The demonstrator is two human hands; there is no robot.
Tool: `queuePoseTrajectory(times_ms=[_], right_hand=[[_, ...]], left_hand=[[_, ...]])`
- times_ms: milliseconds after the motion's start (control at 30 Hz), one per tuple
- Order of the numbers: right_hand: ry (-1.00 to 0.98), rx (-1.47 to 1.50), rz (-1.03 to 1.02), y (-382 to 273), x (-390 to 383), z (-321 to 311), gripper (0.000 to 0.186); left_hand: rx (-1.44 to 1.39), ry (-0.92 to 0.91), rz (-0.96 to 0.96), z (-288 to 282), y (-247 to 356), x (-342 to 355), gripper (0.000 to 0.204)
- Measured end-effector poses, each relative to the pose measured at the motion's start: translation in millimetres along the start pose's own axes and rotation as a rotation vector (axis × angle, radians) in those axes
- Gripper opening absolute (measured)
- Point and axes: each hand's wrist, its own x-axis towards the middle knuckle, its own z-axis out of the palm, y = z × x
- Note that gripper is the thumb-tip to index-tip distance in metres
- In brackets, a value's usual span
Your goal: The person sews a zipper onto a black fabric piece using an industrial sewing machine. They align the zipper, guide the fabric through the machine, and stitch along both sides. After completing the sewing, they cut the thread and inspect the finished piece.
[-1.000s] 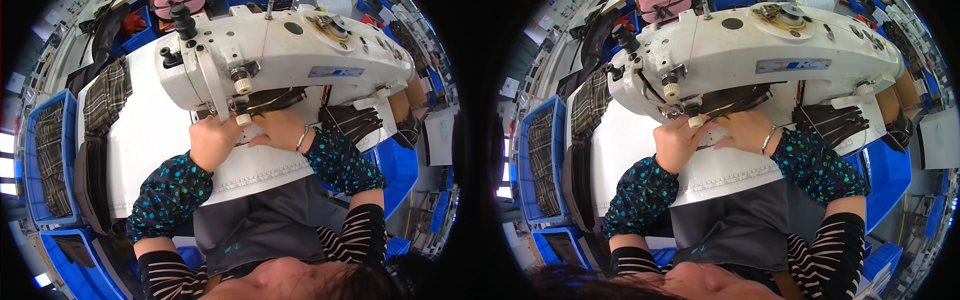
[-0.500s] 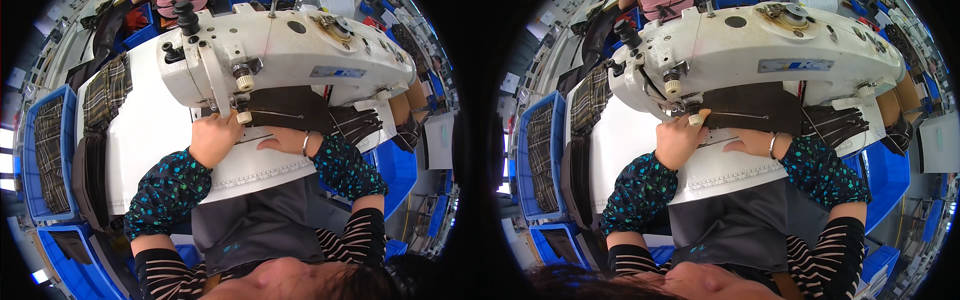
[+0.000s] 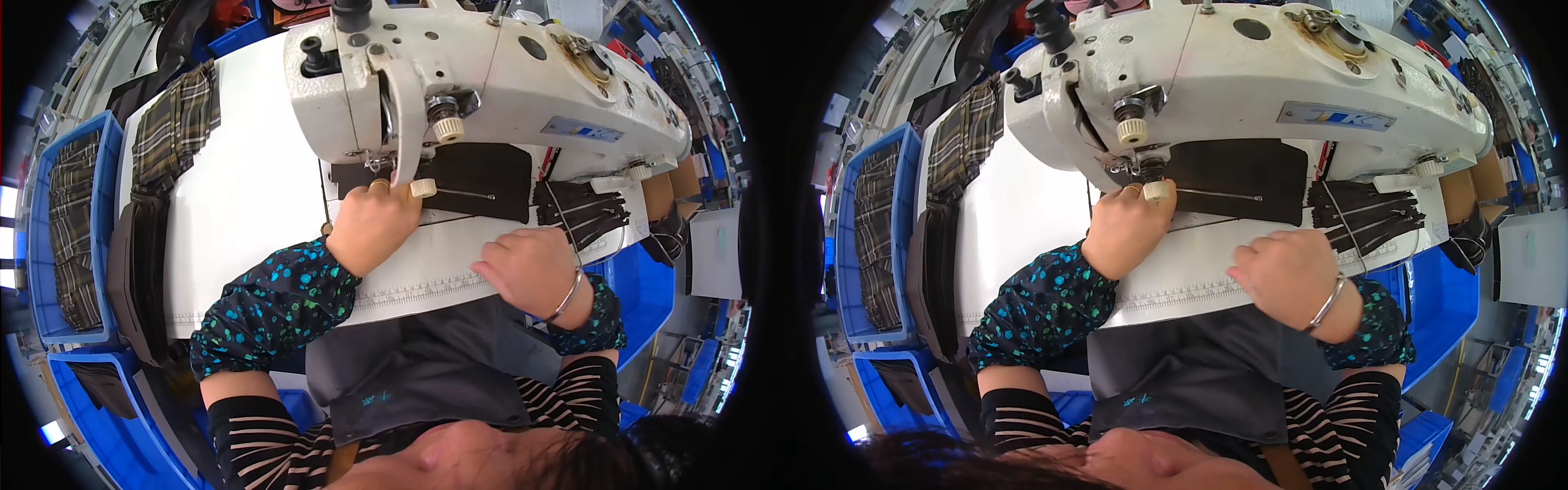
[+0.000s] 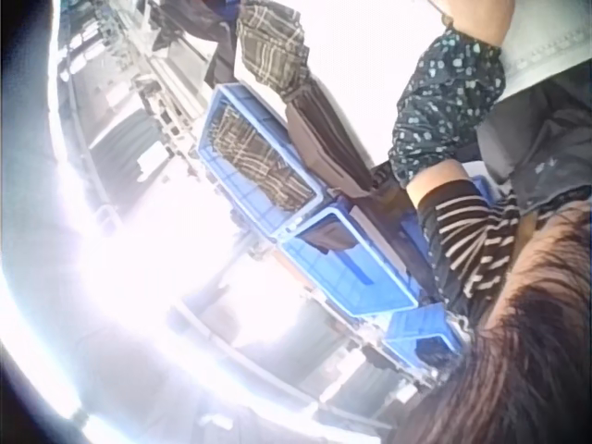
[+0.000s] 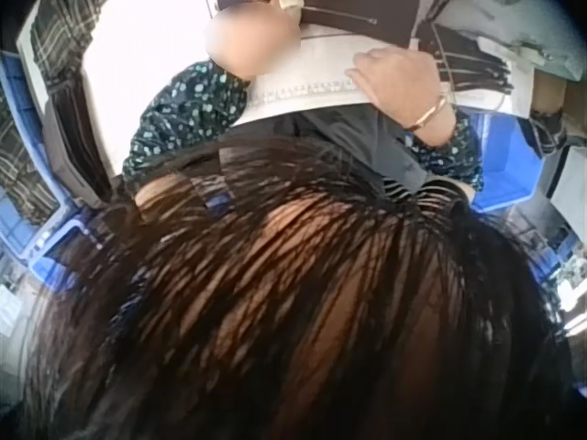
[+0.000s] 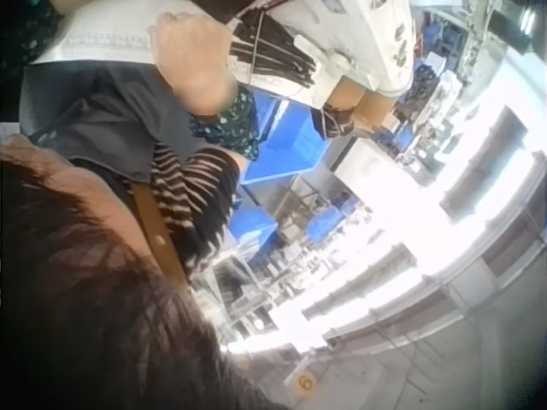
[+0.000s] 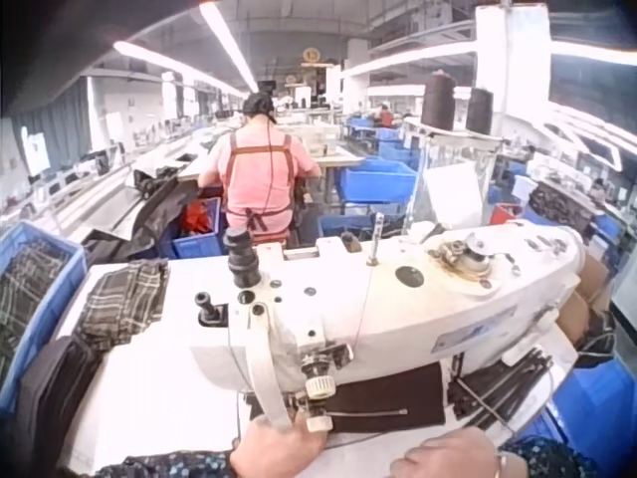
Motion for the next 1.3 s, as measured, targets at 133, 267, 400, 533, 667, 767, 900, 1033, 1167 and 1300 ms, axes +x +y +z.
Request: queuePoseTrajectory(times_ms=[133, 267, 400, 533, 667, 767, 900, 1033, 1167, 1300], right_hand=[[0.805, 0.059, -0.291, 2.8, 53.9, 31.6, 0.035], [0.748, 0.120, -0.430, 27.1, 115.6, 53.6, 0.031], [0.700, 0.160, -0.503, 22.2, 129.8, 35.8, 0.024], [0.807, 0.027, -0.484, 13.9, 141.7, 48.6, 0.028], [0.858, -0.062, -0.449, 15.1, 147.4, 65.0, 0.027], [0.784, -0.062, -0.449, 27.1, 146.0, 60.0, 0.024], [0.927, -0.003, -0.468, 25.9, 151.3, 59.3, 0.018], [0.856, -0.025, -0.404, 28.5, 147.1, 70.0, 0.019], [0.858, -0.115, -0.491, 27.8, 140.9, 64.2, 0.021], [0.870, -0.106, -0.559, 26.1, 138.7, 57.8, 0.019]], left_hand=[[-0.125, 0.177, 0.039, -1.4, -2.0, -2.9, 0.029], [-0.193, 0.368, 0.118, -11.5, -24.0, -32.3, 0.021], [-0.196, 0.265, -0.028, -14.0, -48.3, -69.2, 0.019], [-0.264, 0.165, -0.156, -9.2, -56.7, -79.7, 0.027], [-0.310, 0.068, -0.194, -9.9, -60.6, -73.5, 0.038], [-0.324, 0.047, -0.189, -2.3, -66.0, -67.1, 0.040], [-0.306, 0.035, -0.195, -3.6, -78.7, -45.7, 0.034], [-0.275, -0.084, -0.247, -5.1, -81.2, -44.7, 0.026], [-0.308, 0.348, -0.171, -1.3, -82.0, -49.4, 0.022], [-0.303, 0.379, -0.072, 1.1, -77.1, -42.9, 0.020]])
